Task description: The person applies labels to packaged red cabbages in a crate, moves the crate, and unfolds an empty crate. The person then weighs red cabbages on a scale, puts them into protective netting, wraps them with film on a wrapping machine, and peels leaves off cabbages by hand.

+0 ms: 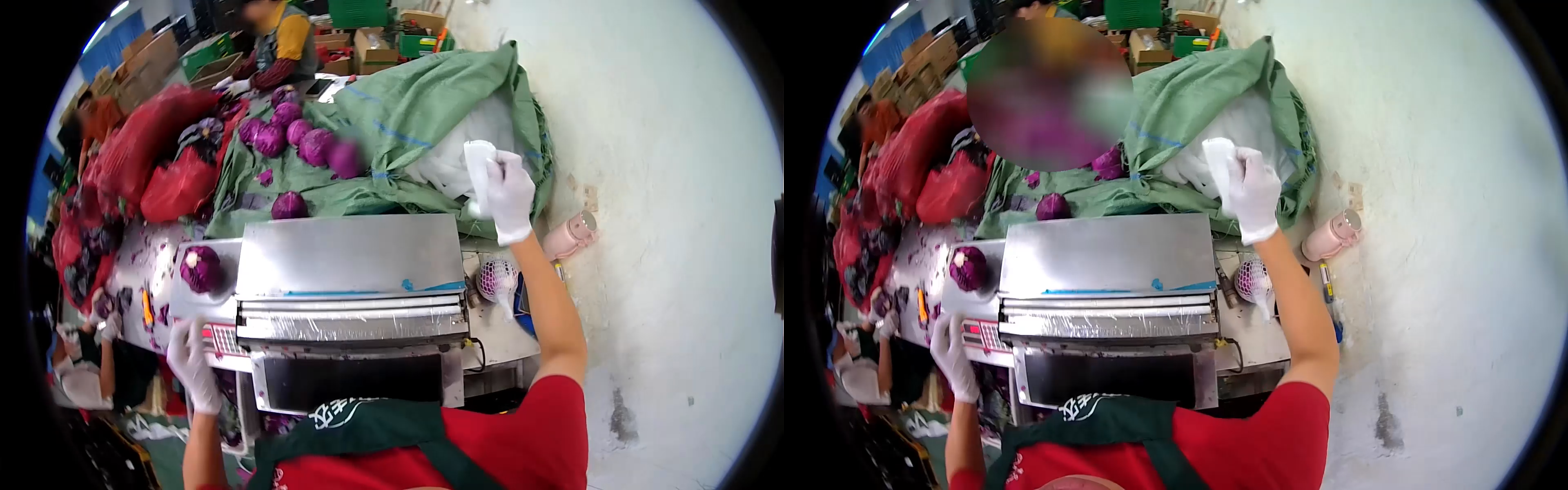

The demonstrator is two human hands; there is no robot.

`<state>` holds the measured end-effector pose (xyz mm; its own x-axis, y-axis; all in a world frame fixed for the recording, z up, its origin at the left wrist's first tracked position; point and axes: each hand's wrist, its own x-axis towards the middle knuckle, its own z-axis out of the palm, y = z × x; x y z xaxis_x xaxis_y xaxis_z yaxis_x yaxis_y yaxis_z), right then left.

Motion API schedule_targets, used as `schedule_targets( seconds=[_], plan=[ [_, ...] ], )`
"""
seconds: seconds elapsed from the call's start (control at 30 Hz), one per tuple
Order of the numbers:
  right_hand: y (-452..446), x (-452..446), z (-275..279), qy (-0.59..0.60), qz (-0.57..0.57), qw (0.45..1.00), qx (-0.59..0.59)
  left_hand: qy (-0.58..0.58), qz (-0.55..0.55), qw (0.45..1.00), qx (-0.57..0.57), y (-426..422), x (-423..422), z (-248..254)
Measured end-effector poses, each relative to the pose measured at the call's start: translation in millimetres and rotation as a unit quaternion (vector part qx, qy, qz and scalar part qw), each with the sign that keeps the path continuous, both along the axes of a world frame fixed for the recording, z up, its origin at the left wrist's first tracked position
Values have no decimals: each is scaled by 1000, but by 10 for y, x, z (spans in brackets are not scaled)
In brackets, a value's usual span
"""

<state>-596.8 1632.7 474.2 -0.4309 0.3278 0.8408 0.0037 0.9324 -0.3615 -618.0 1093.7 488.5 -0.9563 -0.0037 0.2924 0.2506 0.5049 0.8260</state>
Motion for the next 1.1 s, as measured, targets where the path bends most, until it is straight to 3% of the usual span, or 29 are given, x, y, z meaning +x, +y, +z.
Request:
schedule_targets(
  seconds=[0.03, 0.1, 0.13, 0.2, 0.27, 0.33, 0.4, 0.47, 0.53, 0.6, 0.63, 0.67, 0.73, 0.77, 0.83, 0.87, 0.9, 0.93, 0.97, 1.0, 1.07, 1.1],
  plan=[
    [-338, 140, 207, 21, 53, 998, -31, -11, -24, 998, 51, 296, 42, 86],
    [-954, 431, 398, -96, 185, 954, -213, -55, -87, 985, 139, 885, 174, 209],
    [-1206, 524, 364, -125, 248, 926, -255, -92, -190, 969, 126, 1109, 200, 224],
    [-1746, 700, 427, -177, 281, 925, -184, -251, -296, 877, 284, 1549, 473, 308],
    [-2044, 813, 349, -217, 326, 908, -148, -339, -281, 841, 314, 1721, 646, 172],
    [-2034, 891, 402, -218, 258, 922, -191, -356, -233, 802, 420, 1661, 748, 22],
    [-1964, 897, 473, -191, 244, 863, -399, -333, -188, 833, 399, 1456, 764, -233],
    [-1938, 913, 357, -244, 293, 835, -397, -337, -273, 818, 378, 1300, 795, -347],
    [-2167, 908, 293, -314, 329, 822, -343, -205, -227, 878, 367, 1291, 898, -117],
    [-2500, 816, 207, -383, 346, 795, -320, -157, -230, 861, 426, 1190, 767, -255],
    [-2578, 776, 157, -360, 408, 773, -326, -223, -245, 858, 392, 1133, 705, -348],
    [-2646, 725, 216, -365, 416, 769, -320, -244, -186, 861, 406, 1074, 730, -248],
    [-2789, 622, 369, -333, 481, 583, -564, -241, -172, 805, 515, 937, 682, -259],
    [-2868, 529, 233, -296, 475, 623, -547, -242, -152, 796, 533, 869, 657, -205],
    [-3257, 388, 24, -275, 514, 588, -561, -229, -148, 781, 562, 697, 565, -212],
    [-3399, 329, -136, -258, 537, 568, -568, -206, -139, 815, 523, 673, 516, -317],
    [-3539, 288, -157, -262, 548, 620, -496, -108, -84, 868, 477, 643, 473, -378],
    [-3731, 270, -165, -215, 508, 566, -613, -11, -28, 906, 421, 613, 433, -429],
    [-3854, 225, -183, -215, 494, 562, -628, 129, 36, 981, 139, 372, 373, -343],
    [-3959, 164, -198, -211, 479, 559, -643, 173, 76, 976, 112, 274, 319, -334],
    [-4090, 16, -312, -227, 472, 559, -643, 213, 92, 957, 176, 116, 142, -436],
    [-4157, -50, -358, -237, 467, 556, -645, 223, 62, 927, 296, 39, 17, -473]
  ],
)
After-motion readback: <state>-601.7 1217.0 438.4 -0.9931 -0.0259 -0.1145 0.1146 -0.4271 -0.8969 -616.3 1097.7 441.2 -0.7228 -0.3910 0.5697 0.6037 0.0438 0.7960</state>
